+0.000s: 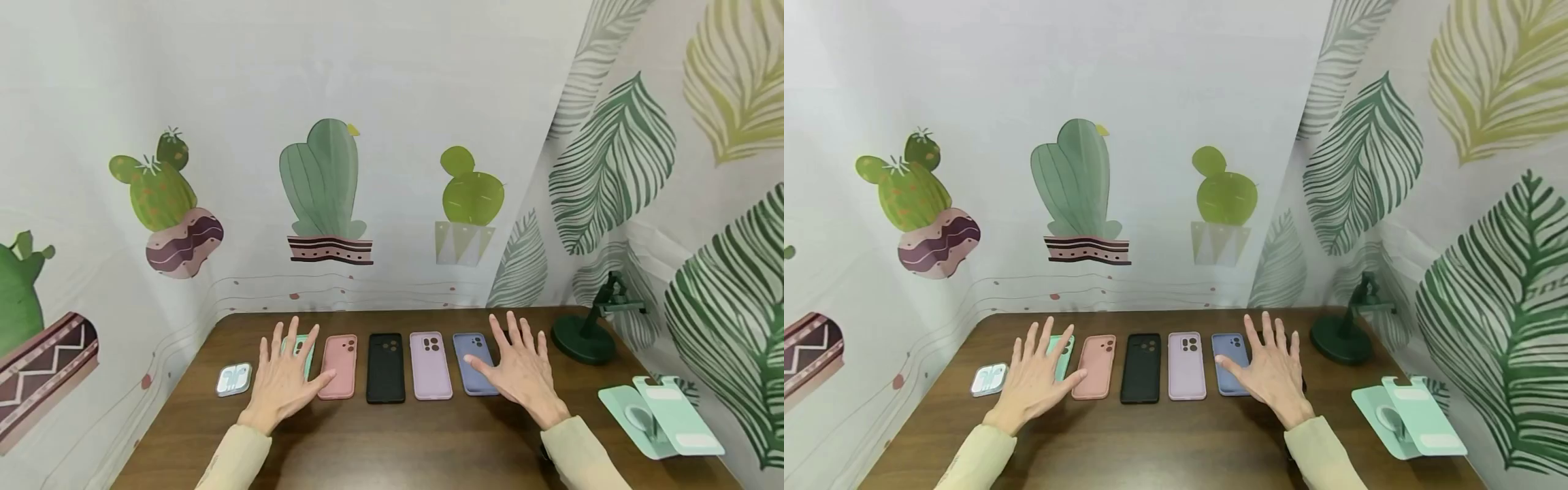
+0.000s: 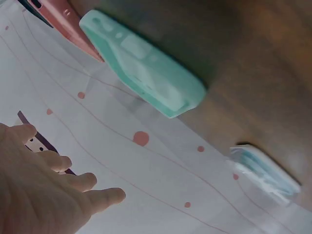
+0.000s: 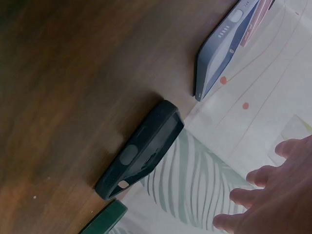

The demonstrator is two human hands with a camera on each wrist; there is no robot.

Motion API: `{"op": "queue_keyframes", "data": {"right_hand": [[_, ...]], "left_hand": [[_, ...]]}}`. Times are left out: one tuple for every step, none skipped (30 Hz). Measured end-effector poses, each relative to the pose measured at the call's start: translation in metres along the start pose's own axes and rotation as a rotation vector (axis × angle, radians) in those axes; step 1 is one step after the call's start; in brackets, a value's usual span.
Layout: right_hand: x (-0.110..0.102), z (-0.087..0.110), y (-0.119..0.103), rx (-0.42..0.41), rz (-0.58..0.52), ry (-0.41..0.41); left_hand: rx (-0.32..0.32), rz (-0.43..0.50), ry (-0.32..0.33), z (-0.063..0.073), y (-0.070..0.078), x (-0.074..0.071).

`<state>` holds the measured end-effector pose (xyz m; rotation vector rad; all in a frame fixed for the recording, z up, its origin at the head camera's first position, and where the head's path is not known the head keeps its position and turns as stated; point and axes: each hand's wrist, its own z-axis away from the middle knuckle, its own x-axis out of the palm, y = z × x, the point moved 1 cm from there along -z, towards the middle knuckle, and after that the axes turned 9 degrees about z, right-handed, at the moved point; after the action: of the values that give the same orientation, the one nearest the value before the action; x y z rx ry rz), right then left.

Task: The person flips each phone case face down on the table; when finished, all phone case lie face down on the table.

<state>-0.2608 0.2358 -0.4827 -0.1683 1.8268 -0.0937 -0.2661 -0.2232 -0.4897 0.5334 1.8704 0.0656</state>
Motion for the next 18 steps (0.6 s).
{"op": "queue_keyframes", "data": {"right_hand": [[-0.001,0.0,0.001,0.004,0.001,-0.002],[-0.002,0.001,0.002,0.007,0.003,-0.002],[-0.003,0.001,0.003,0.011,0.002,-0.002],[-0.004,0.001,0.004,0.016,0.0,0.0],[-0.005,0.002,0.005,0.02,-0.003,0.003],[-0.006,0.003,0.006,0.025,-0.007,0.007],[-0.007,0.003,0.006,0.031,-0.013,0.013],[-0.008,0.004,0.007,0.038,-0.02,0.02],[-0.01,0.006,0.008,0.048,-0.028,0.026],[-0.011,0.006,0.009,0.057,-0.035,0.036],[-0.013,0.007,0.01,0.067,-0.042,0.046],[-0.015,0.009,0.012,0.08,-0.052,0.056],[-0.016,0.01,0.013,0.093,-0.063,0.065],[-0.018,0.011,0.015,0.105,-0.074,0.073],[-0.02,0.012,0.016,0.116,-0.089,0.077],[-0.022,0.012,0.018,0.128,-0.107,0.079],[-0.023,0.013,0.019,0.139,-0.131,0.076],[-0.024,0.013,0.02,0.15,-0.158,0.07]], "left_hand": [[0.003,0.007,0.003,-0.003,0.002,0.0],[0.006,0.011,0.006,-0.005,0.004,0.0],[0.009,0.019,0.011,-0.009,0.007,-0.001],[0.013,0.024,0.019,-0.012,0.01,-0.001],[0.016,0.032,0.025,-0.014,0.013,-0.001],[0.02,0.036,0.034,-0.017,0.017,-0.001],[0.024,0.042,0.041,-0.019,0.02,0.0],[0.03,0.046,0.051,-0.02,0.024,0.001],[0.036,0.057,0.063,-0.021,0.029,0.003],[0.043,0.066,0.073,-0.022,0.033,0.005],[0.05,0.074,0.081,-0.023,0.038,0.007],[0.058,0.083,0.086,-0.024,0.043,0.009],[0.068,0.089,0.091,-0.026,0.049,0.01],[0.077,0.095,0.093,-0.027,0.055,0.012],[0.085,0.098,0.091,-0.03,0.061,0.013],[0.091,0.094,0.086,-0.032,0.067,0.013],[0.094,0.097,0.08,-0.035,0.073,0.013],[0.095,0.102,0.07,-0.038,0.079,0.013]]}}
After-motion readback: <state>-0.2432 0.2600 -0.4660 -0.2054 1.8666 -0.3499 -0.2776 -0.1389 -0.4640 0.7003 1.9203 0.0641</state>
